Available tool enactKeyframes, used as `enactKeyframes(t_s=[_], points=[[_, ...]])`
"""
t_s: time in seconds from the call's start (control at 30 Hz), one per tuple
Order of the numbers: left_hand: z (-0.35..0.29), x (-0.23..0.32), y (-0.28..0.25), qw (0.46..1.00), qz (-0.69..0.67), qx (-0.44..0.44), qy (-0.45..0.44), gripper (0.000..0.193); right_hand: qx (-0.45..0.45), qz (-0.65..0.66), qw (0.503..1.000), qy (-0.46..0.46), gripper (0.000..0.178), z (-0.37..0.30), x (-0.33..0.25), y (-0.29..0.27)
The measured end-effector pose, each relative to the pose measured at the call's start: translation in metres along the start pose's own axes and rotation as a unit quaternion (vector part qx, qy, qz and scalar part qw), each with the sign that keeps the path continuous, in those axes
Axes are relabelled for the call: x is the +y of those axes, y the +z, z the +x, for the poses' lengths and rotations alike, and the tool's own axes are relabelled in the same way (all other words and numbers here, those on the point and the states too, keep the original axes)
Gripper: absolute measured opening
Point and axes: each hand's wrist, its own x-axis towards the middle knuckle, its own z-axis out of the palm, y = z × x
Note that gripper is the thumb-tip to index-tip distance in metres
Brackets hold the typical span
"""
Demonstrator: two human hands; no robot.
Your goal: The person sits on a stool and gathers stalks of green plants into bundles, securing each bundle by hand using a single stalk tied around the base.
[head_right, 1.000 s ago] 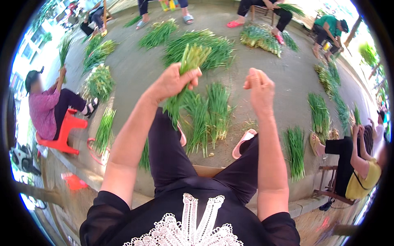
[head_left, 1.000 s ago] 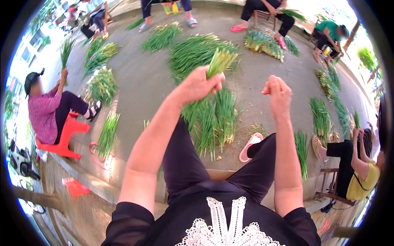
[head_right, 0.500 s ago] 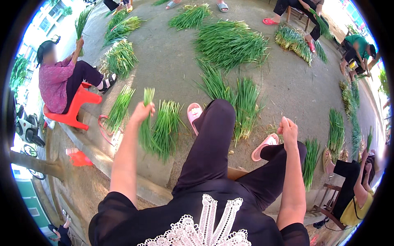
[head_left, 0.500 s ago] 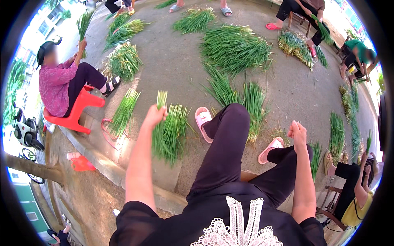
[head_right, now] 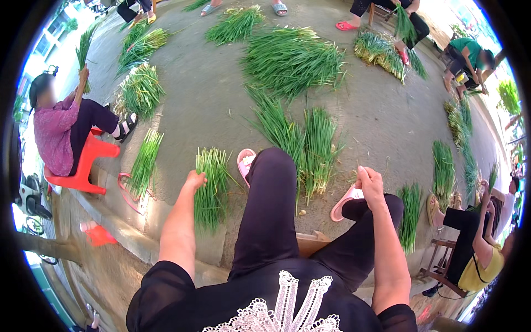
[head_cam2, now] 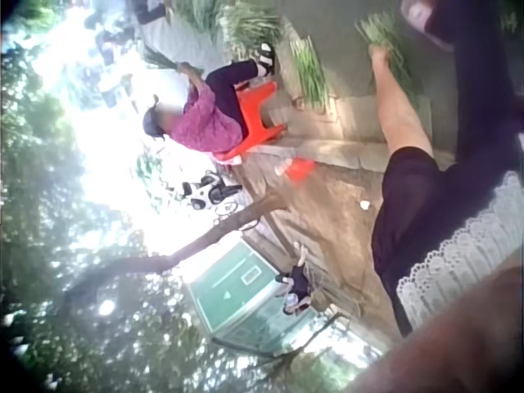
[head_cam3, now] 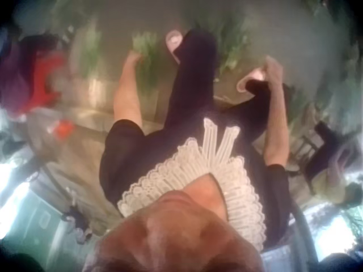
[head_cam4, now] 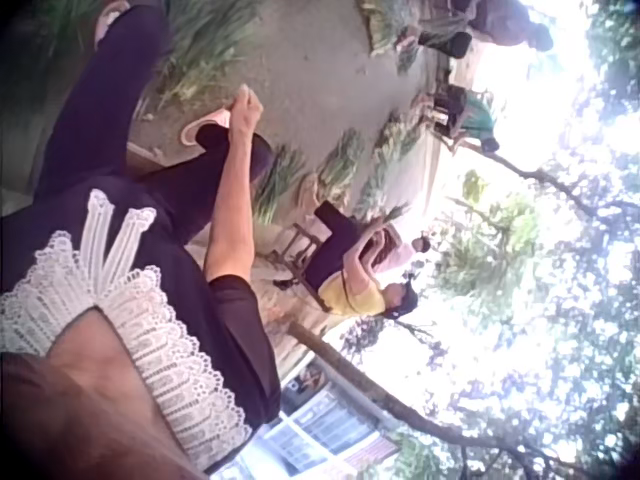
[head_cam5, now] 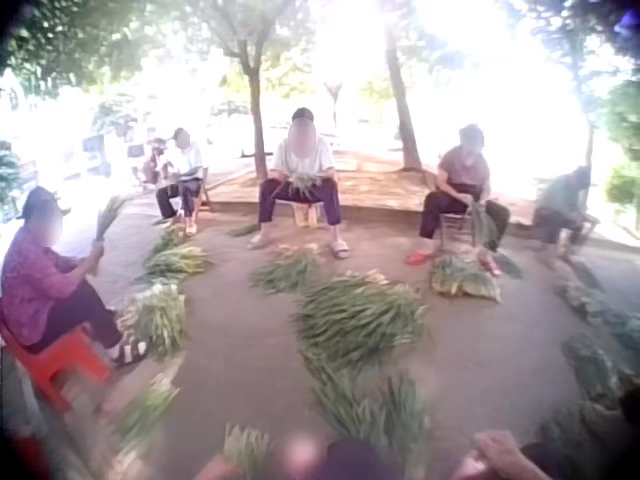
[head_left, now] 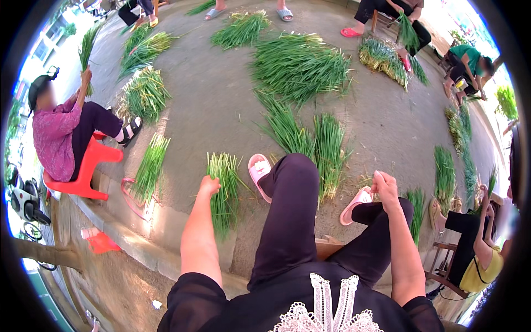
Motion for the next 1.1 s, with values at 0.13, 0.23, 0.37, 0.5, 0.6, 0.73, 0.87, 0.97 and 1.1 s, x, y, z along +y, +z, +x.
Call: enactKeyframes(t_s=[0.13,0.23,0.37,0.5,0.6,0.73,0.87,0.97,1.1], points=[[0.013,0.005,0.005,1.000,0.016,0.014,-0.010,0.030,0.004,-0.006,1.000,-0.003,0.032,0.004,-0.001,0.000],[0.015,0.012,0.010,1.000,0.004,0.011,-0.017,0.031,0.003,-0.018,1.000,0.012,0.032,0.007,0.001,-0.002],[0.039,-0.021,0.019,0.991,0.117,0.063,-0.013,0.030,-0.019,-0.016,1.000,0.016,0.032,0.019,0.010,0.005],[0.008,0.029,0.031,0.961,0.238,0.139,0.004,0.028,-0.030,-0.036,0.999,0.018,0.031,0.019,0.018,0.002],[0.007,0.038,0.035,0.953,0.248,0.163,-0.058,0.025,-0.031,-0.031,0.998,0.036,0.030,0.025,0.021,0.002],[0.011,0.044,0.036,0.946,0.252,0.183,-0.090,0.022,-0.020,-0.009,0.998,0.062,0.029,0.027,0.031,0.003],[0.027,0.039,0.035,0.933,0.295,0.168,-0.116,0.039,-0.022,0.001,0.997,0.077,0.030,0.025,0.038,0.001],[0.010,0.067,0.046,0.916,0.340,0.179,-0.114,0.066,-0.004,0.005,0.997,0.077,0.030,0.022,0.045,-0.009],[0.023,0.063,0.053,0.931,0.297,0.197,-0.073,0.086,-0.004,0.021,0.997,0.080,0.029,0.020,0.051,-0.014]])
